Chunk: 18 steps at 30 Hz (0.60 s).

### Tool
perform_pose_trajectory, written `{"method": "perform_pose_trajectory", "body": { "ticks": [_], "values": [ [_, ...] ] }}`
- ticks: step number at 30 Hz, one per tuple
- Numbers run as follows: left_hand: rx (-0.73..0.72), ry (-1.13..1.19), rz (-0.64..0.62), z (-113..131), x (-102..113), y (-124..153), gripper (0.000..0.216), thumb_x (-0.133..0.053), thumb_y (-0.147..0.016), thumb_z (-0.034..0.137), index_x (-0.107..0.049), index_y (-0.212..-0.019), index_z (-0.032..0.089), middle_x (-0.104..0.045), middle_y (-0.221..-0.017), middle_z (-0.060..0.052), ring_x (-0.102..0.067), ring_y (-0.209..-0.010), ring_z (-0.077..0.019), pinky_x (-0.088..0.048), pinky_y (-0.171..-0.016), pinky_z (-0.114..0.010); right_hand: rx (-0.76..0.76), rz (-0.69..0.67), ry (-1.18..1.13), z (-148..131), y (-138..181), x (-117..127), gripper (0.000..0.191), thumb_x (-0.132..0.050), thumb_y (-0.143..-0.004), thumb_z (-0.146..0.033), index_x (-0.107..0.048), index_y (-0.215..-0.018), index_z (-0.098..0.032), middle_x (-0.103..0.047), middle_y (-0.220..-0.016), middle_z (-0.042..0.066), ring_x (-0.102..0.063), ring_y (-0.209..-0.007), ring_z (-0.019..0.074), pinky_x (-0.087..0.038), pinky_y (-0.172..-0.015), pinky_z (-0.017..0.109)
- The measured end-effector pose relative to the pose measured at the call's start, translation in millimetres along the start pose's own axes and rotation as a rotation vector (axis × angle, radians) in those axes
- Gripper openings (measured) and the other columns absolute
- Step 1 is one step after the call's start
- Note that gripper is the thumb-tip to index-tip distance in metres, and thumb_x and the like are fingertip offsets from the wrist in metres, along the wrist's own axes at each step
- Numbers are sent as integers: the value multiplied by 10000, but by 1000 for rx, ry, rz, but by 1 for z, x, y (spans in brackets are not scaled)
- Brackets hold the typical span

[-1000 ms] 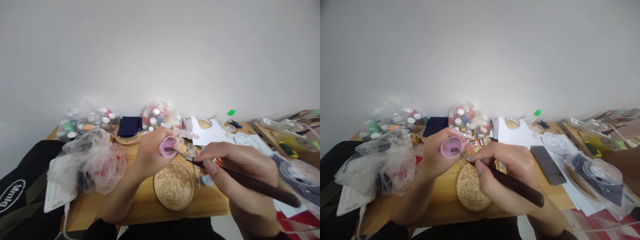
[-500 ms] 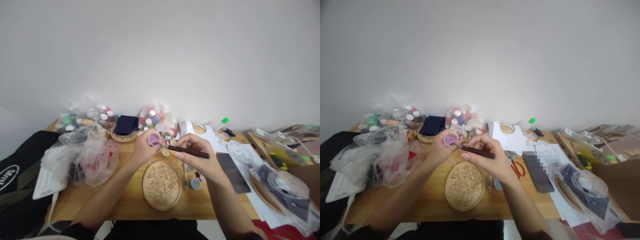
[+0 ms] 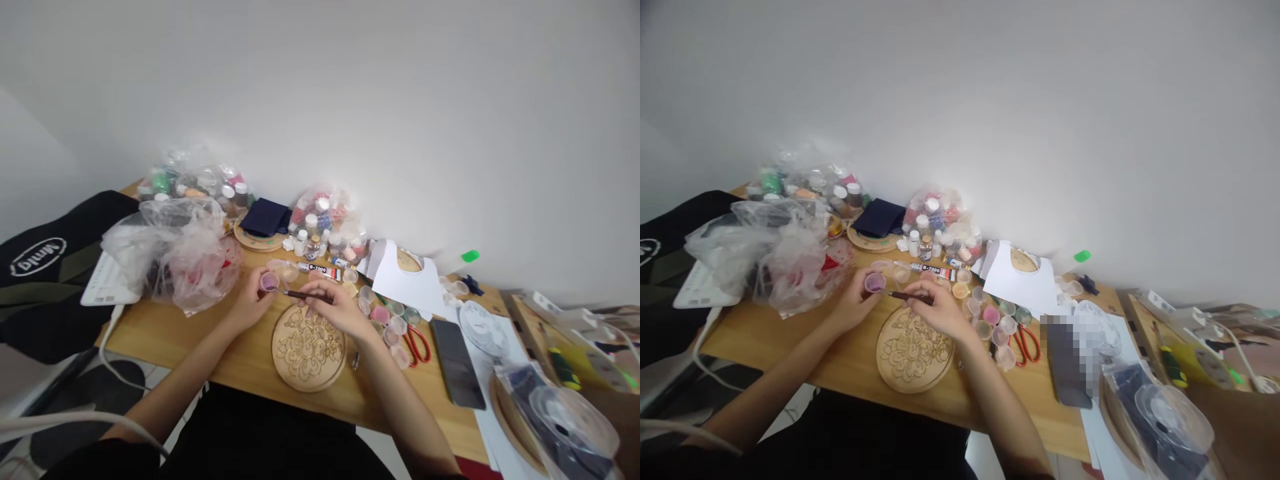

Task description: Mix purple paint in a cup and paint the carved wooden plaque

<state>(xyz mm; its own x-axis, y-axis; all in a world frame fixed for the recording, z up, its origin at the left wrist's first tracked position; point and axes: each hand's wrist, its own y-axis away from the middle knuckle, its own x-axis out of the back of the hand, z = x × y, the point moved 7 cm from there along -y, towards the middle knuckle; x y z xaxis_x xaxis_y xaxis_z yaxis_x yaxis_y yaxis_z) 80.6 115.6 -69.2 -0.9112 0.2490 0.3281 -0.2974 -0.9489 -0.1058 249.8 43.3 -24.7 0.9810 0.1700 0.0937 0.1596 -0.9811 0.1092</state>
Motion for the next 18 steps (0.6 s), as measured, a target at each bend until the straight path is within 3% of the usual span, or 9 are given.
{"method": "perform_pose_trajectory", "body": {
  "ticks": [4,7,12,18],
  "values": [
    [-8,-98,-6,-6,8,-1,286,-583,-757,250,-485,-1021,206,-590,-1010,-47,-584,-952,-201,-488,-907,-354,-25,35,338,14,-10,-1,210,-588,-838,-197,-615,-1047,-192,-756,-891,39,-704,-771,166,-543,-710,299],
    [-36,-109,-27,-6,7,-4,247,-601,-772,294,-512,-983,203,-593,-977,-46,-586,-928,-209,-496,-883,-362,-31,53,487,11,-13,-1,191,-616,-822,-179,-669,-1006,-186,-760,-923,55,-706,-829,197,-523,-752,318],
    [-97,-157,49,-6,8,-5,229,-660,-728,319,-598,-914,200,-604,-973,-54,-589,-967,-229,-503,-893,-376,-45,72,726,4,-16,-2,202,-601,-821,-140,-735,-958,-202,-755,-934,47,-685,-862,205,-481,-777,312],
    [6,-236,83,-13,15,-1,253,-704,-689,273,-635,-921,198,-675,-978,-45,-634,-962,-240,-516,-907,-401,-90,55,940,2,-19,-4,201,-607,-844,-161,-748,-982,-198,-757,-977,67,-689,-910,212,-467,-786,293]
  ]
}}
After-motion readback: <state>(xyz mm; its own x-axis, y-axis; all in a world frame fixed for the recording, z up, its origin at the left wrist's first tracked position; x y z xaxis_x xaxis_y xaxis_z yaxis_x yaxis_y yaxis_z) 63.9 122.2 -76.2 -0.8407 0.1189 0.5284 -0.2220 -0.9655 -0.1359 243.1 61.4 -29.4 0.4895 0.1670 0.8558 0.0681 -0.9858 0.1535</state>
